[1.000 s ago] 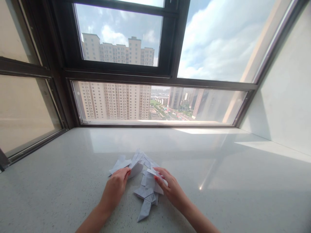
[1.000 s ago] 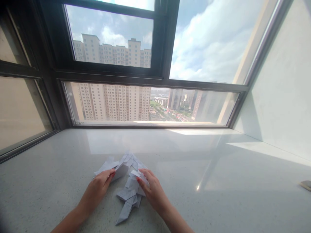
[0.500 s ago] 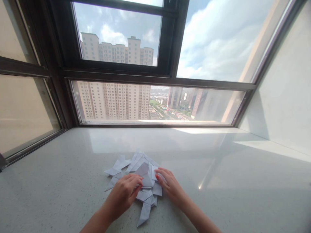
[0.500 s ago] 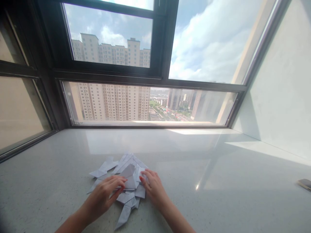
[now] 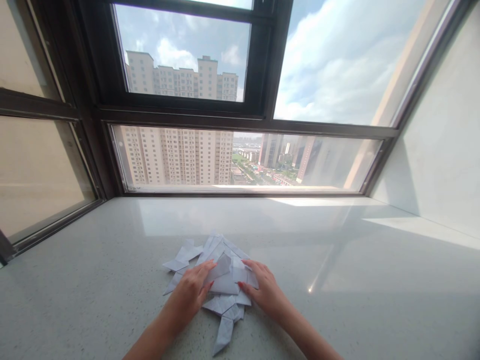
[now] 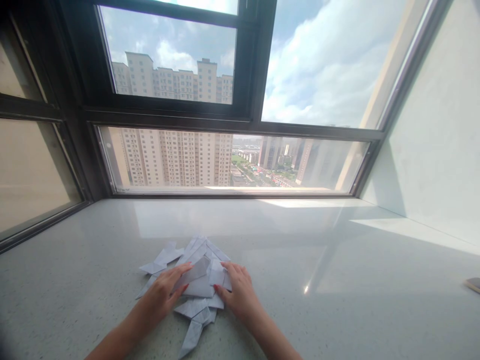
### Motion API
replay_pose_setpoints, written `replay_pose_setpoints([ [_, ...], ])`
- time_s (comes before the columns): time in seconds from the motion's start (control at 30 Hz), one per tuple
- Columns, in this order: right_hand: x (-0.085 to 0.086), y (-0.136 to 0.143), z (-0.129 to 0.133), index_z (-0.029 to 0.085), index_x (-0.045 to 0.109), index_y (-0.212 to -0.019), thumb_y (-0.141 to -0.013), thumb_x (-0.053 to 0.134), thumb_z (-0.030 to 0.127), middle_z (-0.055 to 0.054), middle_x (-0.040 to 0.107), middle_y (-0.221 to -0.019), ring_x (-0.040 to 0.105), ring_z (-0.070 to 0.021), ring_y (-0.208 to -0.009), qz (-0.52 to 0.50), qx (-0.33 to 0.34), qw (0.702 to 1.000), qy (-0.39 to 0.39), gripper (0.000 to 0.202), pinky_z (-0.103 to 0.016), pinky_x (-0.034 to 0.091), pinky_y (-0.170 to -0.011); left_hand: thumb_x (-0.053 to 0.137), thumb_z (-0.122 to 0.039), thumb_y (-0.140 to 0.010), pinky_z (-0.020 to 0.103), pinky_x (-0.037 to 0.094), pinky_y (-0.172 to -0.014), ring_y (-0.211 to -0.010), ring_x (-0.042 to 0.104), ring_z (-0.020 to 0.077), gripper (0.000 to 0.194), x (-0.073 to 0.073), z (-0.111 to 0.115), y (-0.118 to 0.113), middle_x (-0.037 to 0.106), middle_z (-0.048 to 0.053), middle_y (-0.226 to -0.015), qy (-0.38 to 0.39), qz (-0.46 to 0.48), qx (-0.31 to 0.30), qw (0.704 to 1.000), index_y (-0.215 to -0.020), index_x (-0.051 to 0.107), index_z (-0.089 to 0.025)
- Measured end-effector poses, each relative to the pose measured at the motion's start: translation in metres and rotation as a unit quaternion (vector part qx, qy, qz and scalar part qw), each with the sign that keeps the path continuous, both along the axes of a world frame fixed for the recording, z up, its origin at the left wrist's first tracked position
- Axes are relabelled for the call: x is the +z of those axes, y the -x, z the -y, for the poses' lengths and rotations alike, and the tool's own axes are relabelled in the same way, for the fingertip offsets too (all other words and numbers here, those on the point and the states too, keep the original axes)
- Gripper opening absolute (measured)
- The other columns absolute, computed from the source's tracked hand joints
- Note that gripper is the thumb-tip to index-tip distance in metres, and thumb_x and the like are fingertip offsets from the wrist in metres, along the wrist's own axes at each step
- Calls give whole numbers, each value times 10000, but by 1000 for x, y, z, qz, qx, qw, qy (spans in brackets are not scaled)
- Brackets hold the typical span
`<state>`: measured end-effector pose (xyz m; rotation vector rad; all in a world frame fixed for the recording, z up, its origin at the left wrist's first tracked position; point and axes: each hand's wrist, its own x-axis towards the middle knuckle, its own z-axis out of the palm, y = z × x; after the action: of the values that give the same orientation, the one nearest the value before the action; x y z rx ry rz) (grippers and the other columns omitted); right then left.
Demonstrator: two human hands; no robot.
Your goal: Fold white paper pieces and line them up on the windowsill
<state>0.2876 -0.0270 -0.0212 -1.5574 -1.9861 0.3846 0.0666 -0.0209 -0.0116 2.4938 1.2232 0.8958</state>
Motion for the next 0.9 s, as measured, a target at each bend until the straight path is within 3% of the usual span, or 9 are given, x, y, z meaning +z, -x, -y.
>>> replay_pose_setpoints([
  [0.13,-2,-1,-2,214,512,-1113,-721,546,315,-97,526,-1159,445,-246,-1092,16,-38,999,-16,407,-382,345,-901,389,-183,-808,320,460,-794,-841,593,172,318,5,2,-1,630,51,-941,16,57,23,998,-1106,487,-233],
  [0.23,-6,-3,-3,223,505,-1125,-705,559,359,-104,496,-1202,391,-266,-1146,43,-72,996,-24,445,-407,326,-918,378,-219,-816,311,473,-749,-786,599,170,288,8,1,-1,632,44,-852,32,104,43,993,-1081,493,-219],
  [0.37,-9,-4,-3,216,493,-1146,-732,507,455,-96,497,-1212,358,-266,-1177,65,-58,996,-6,478,-415,280,-953,333,-244,-829,308,473,-723,-777,599,173,285,11,-1,1,622,43,-810,33,151,65,986,-1060,493,-197],
  [0.53,-6,-3,-2,218,495,-1148,-725,503,504,-86,540,-1160,390,-266,-1147,53,-41,998,-7,511,-402,285,-945,330,-280,-838,297,486,-679,-715,600,162,286,12,0,0,617,62,-850,62,122,67,988,-1038,505,-176],
  [0.63,-4,-3,-2,213,519,-1124,-750,475,492,-84,570,-1118,426,-262,-1114,38,-45,998,-15,468,-394,317,-918,423,-358,-810,323,460,-785,-863,584,186,320,12,4,-2,600,79,-1003,55,62,24,996,-1078,494,-197],
  [0.73,-3,-3,-2,207,551,-1084,-784,438,462,-83,599,-1075,473,-257,-1066,22,-47,998,-34,409,-387,343,-896,556,-421,-716,373,391,-898,-1087,470,240,489,11,8,-4,520,86,-1185,51,-21,-21,998,-1153,455,-226],
  [0.8,0,-3,-3,218,571,-1050,-802,419,445,-70,620,-1041,508,-244,-1023,6,-39,998,-42,369,-372,359,-880,608,-415,-672,388,375,-917,-1143,417,253,581,9,10,-4,474,83,-1243,57,-54,-35,996,-1193,420,-240],
  [0.9,6,-3,-2,227,599,-985,-828,381,431,-54,646,-987,550,-224,-956,-23,-21,999,-36,337,-345,385,-841,605,-323,-691,361,369,-931,-1150,412,226,568,7,10,-5,467,67,-1248,64,-40,-45,996,-1214,392,-256],
])
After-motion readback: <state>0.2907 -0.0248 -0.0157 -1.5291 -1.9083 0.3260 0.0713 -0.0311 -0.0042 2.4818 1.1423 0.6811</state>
